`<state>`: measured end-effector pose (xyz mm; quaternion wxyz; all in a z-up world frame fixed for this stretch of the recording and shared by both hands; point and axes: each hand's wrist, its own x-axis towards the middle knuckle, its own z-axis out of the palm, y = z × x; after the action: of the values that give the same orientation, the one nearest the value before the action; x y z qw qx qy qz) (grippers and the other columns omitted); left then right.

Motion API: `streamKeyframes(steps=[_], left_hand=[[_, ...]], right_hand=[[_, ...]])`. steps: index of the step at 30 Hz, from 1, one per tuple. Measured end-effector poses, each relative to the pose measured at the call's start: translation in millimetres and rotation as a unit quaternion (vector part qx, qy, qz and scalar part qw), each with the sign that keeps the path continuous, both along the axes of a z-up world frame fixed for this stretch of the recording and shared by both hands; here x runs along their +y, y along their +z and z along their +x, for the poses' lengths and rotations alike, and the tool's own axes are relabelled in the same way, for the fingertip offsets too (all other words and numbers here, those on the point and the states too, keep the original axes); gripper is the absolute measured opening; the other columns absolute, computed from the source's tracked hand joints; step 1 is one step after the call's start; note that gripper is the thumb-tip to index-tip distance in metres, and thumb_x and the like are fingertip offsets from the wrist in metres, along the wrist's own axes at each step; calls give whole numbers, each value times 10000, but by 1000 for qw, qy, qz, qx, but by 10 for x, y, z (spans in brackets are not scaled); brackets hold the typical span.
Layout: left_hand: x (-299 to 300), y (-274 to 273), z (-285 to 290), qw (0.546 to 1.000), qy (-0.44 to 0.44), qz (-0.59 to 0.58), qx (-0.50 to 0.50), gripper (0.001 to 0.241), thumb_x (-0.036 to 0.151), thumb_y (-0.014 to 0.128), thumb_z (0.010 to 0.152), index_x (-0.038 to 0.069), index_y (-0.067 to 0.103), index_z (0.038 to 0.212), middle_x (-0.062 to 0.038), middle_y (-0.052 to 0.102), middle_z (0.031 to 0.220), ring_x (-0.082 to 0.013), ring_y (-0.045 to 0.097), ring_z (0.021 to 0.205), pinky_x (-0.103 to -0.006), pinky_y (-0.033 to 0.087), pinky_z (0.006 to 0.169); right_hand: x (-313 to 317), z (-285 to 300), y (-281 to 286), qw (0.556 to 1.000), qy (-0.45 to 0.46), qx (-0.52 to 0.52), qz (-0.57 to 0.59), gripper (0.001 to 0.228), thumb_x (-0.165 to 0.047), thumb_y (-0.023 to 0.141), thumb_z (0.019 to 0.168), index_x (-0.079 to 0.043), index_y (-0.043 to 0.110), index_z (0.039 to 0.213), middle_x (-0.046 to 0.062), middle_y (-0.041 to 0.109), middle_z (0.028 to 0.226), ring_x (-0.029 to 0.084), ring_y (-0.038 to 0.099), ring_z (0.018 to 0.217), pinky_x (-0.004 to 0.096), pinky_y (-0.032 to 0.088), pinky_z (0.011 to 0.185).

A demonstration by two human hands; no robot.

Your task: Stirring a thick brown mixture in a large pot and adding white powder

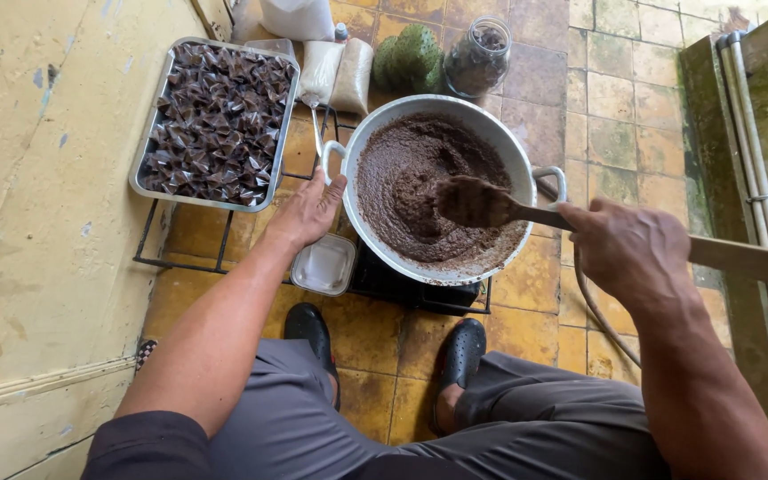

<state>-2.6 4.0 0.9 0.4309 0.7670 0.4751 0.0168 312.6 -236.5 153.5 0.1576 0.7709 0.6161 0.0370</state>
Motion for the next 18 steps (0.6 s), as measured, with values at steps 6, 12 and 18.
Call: streamKeyframes(steps=[6,12,18], left_hand=[[20,24,72,997,7,-55,61,1196,860,7,670,166,47,1643,-203,151,1677,-466,246,1492,-652,208,1201],[26,106,68,996,10,-69,59,1177,852,23,688,164,52,1643,-211,160,1670,-454,231,1503,-639,189,1214],[37,155,-35,999,-6,-48,15,1067,826,93,934,11,235,1608,-306,396,1557,-493,363,1451,-616,269,1213]], right_hand=[[148,-124,161,948,-188,-58,-251,289,-227,417,1098,-363,636,1228,-81,679,726,103,648,616,259,529,573],[315,272,-556,930,-238,76,-271,329,-350,407,1108,-314,672,1299,-37,638,750,88,425,511,218,319,447],[480,537,-1626,953,-194,184,-145,436,-407,568,951,-328,654,1371,223,732,1209,417,668,1201,528,519,1055]])
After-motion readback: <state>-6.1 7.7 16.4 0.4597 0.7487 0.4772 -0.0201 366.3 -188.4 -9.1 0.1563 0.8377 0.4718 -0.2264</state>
